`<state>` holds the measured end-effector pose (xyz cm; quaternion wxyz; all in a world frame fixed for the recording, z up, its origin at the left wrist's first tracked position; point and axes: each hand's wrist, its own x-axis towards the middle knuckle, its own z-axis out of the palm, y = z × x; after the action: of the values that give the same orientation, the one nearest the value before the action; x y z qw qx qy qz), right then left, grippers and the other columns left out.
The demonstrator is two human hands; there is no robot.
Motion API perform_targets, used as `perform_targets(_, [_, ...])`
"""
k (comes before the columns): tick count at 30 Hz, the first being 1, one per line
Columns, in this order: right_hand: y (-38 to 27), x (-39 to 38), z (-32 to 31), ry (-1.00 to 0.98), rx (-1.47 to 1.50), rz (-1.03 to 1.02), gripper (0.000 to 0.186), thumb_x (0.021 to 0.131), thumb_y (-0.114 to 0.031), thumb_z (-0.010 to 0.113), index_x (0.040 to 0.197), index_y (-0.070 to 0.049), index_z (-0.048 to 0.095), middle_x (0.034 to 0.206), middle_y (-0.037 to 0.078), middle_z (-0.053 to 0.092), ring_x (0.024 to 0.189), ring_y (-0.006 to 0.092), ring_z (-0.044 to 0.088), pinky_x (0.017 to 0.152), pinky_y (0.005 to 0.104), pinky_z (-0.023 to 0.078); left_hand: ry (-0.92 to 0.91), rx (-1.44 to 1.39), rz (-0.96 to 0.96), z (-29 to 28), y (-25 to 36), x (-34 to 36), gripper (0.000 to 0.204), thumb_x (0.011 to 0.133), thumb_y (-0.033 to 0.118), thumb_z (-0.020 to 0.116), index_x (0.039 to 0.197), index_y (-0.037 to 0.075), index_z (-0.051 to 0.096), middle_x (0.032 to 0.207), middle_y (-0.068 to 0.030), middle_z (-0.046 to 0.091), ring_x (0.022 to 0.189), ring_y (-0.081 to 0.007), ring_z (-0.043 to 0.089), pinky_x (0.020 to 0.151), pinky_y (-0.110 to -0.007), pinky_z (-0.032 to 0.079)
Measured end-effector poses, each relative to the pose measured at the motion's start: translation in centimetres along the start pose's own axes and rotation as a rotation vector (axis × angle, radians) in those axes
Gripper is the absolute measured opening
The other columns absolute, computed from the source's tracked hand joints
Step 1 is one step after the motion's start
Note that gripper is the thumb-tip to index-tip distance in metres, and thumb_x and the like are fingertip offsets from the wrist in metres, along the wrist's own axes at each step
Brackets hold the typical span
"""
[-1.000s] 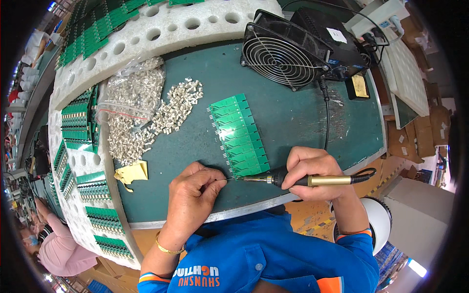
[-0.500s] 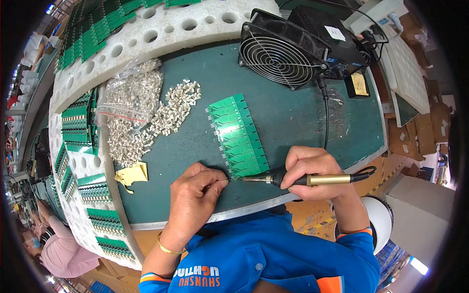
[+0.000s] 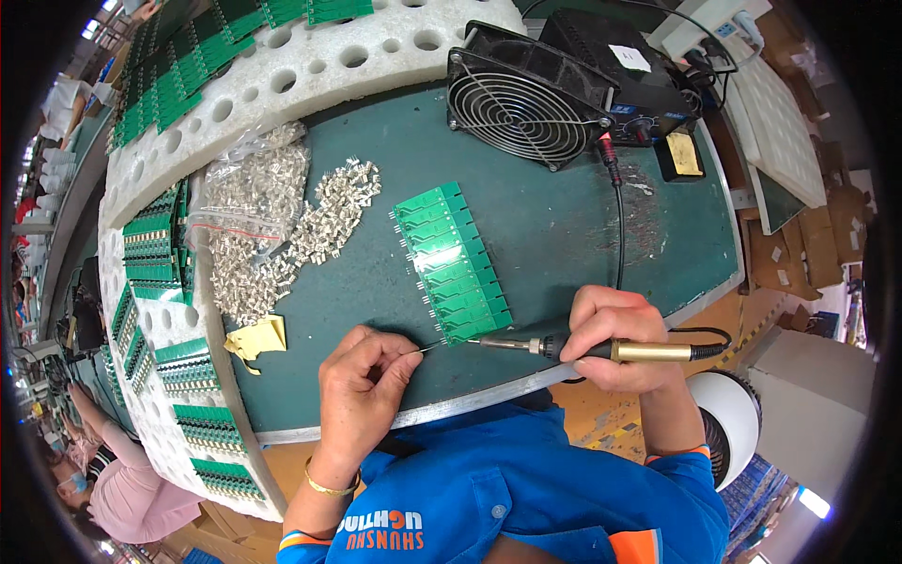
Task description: The person solders metal components onto a circuit board strip using a soldering iron and solder wire, places the soldered board onto a foam tray, and solders components onto another circuit board.
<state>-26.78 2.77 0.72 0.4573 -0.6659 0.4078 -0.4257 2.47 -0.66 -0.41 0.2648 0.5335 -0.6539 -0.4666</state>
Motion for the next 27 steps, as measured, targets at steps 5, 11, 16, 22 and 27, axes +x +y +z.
perform_targets(5, [-0.1, -1.3, 1.7, 0.109, -0.071, -0.003, 0.015, 0.079, -0.009, 0.070, 0.092, -0.003, 0.068, 0.075, 0.009, 0.064, 0.065, 0.0210, 0.059, 0.058, 0.0321, 0.046, 0.021, 0.020, 0.020, 0.2, -0.2, -0.3, 0.008, 0.083, 0.000, 0.075, 0.084, 0.000, 0.067, 0.074, -0.0037, 0.057, 0.063, -0.0113, 0.054, 0.058, -0.025, 0.044])
perform_targets(11, [0.1, -1.8, 3.9, 0.248, -0.031, -0.078, 0.018, 0.090, -0.018, 0.066, 0.093, 0.000, 0.067, 0.076, 0.010, 0.064, 0.062, 0.0209, 0.056, 0.057, 0.0334, 0.044, 0.112, -0.013, 0.075, 0.8, -0.5, -0.5, 0.009, 0.082, -0.001, 0.074, 0.082, 0.001, 0.066, 0.071, -0.0059, 0.056, 0.059, -0.0136, 0.053, 0.054, -0.027, 0.043])
perform_targets(16, [0.3, -1.9, 5.1, 0.267, -0.066, -0.104, 0.022, 0.093, -0.022, 0.064, 0.094, 0.000, 0.067, 0.072, 0.010, 0.063, 0.058, 0.0210, 0.054, 0.054, 0.0339, 0.044, 0.097, 0.023, 0.100, 0.9, -0.3, -0.4, 0.009, 0.082, 0.000, 0.075, 0.081, 0.001, 0.066, 0.070, -0.0059, 0.056, 0.058, -0.0143, 0.053, 0.053, -0.028, 0.043])
perform_targets(22, [0.5, -2.1, 5.5, 0.281, -0.173, -0.105, 0.023, 0.093, -0.024, 0.063, 0.094, -0.001, 0.067, 0.068, 0.009, 0.061, 0.054, 0.0210, 0.053, 0.051, 0.0339, 0.042, 0.108, 0.026, 0.100, 1.0, -0.5, -0.4, 0.008, 0.081, 0.000, 0.075, 0.081, 0.002, 0.067, 0.070, -0.0061, 0.056, 0.056, -0.0147, 0.052, 0.052, -0.029, 0.043])
perform_targets(27, [0.7, -2.1, 5.7, 0.282, -0.165, -0.118, 0.022, 0.093, -0.023, 0.064, 0.093, -0.002, 0.067, 0.069, 0.010, 0.062, 0.054, 0.0209, 0.053, 0.051, 0.0339, 0.043, 0.102, 0.041, 0.111, 1.1, -0.7, -0.4, 0.008, 0.081, 0.000, 0.075, 0.081, 0.002, 0.067, 0.069, -0.0060, 0.055, 0.055, -0.0143, 0.051, 0.051, -0.029, 0.042])
